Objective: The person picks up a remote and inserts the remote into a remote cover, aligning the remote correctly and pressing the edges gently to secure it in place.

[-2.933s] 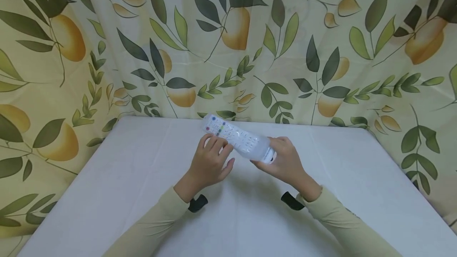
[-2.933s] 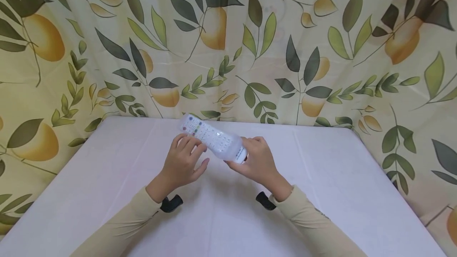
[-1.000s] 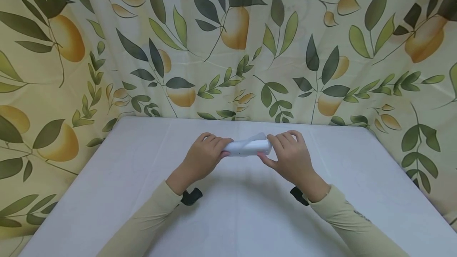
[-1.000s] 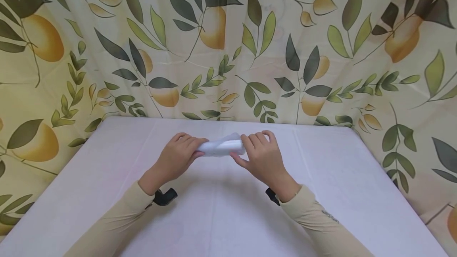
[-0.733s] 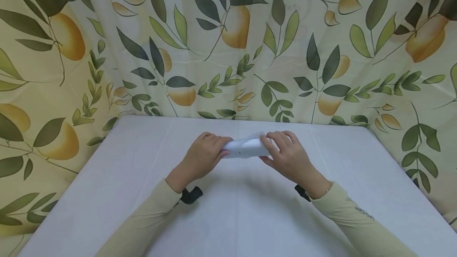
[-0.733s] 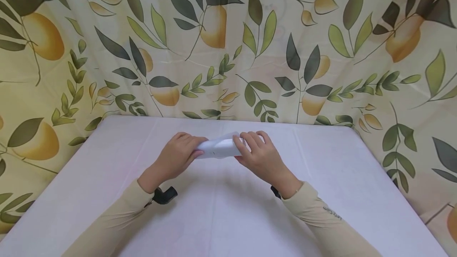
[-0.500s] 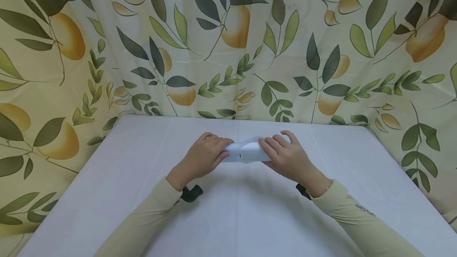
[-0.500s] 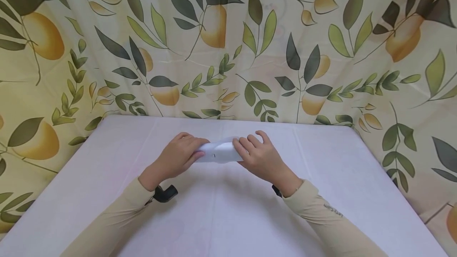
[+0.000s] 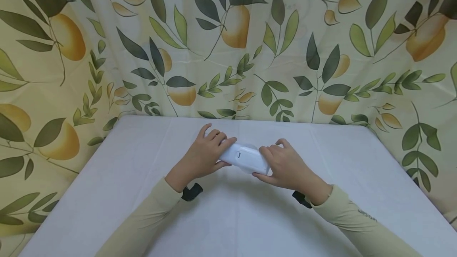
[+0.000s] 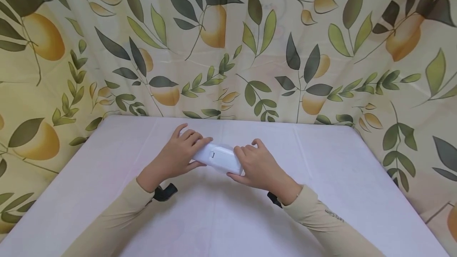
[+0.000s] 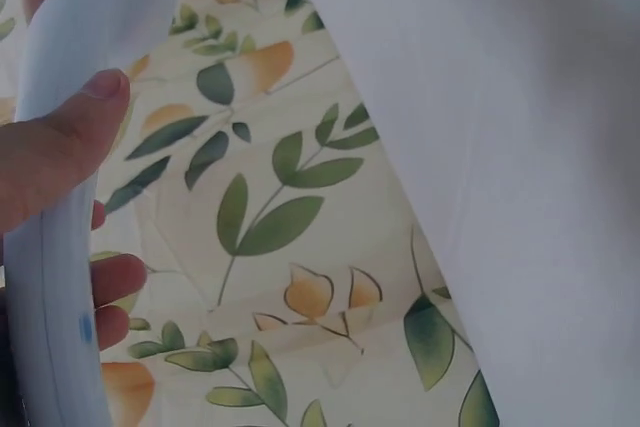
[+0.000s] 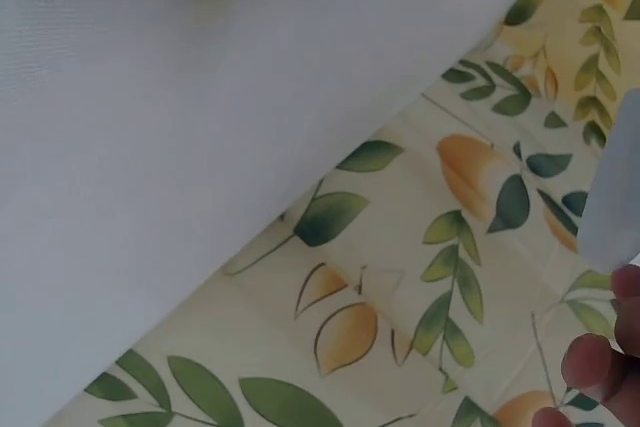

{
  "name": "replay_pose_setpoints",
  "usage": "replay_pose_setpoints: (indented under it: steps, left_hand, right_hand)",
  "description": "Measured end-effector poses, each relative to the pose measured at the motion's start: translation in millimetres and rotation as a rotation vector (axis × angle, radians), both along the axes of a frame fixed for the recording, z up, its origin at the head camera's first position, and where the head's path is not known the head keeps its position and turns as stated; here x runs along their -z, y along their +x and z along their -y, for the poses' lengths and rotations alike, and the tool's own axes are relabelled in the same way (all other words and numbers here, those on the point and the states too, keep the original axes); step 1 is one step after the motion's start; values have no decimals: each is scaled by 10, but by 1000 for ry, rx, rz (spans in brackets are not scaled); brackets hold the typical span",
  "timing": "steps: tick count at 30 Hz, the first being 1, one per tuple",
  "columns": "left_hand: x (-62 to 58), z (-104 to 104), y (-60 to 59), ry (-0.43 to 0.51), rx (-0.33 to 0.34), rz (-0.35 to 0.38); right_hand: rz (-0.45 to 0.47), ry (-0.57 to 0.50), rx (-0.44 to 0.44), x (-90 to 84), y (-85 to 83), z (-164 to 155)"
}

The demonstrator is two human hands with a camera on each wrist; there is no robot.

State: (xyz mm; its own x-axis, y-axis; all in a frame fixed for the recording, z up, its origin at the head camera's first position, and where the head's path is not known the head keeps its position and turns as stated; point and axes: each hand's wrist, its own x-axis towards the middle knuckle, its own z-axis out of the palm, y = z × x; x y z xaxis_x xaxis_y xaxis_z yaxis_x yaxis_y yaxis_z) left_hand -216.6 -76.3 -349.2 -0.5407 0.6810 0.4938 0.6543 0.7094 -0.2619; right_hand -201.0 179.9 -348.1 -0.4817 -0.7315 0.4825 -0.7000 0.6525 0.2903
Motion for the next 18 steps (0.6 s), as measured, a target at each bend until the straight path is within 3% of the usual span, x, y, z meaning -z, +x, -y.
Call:
replay_pose_setpoints:
  steps: [5,12,18]
  left_hand:
    - [30,-13,-9,92,-12,-61]
    - [89,-90,34,352,-72,-268]
    - [41,-102,-8,321,-75,-309]
  right_hand:
    - [-91,-49,2,17,-16,15]
    - [-218,-216,37,34,-78,28]
    - [-167,-224,-1,12,-62,90]
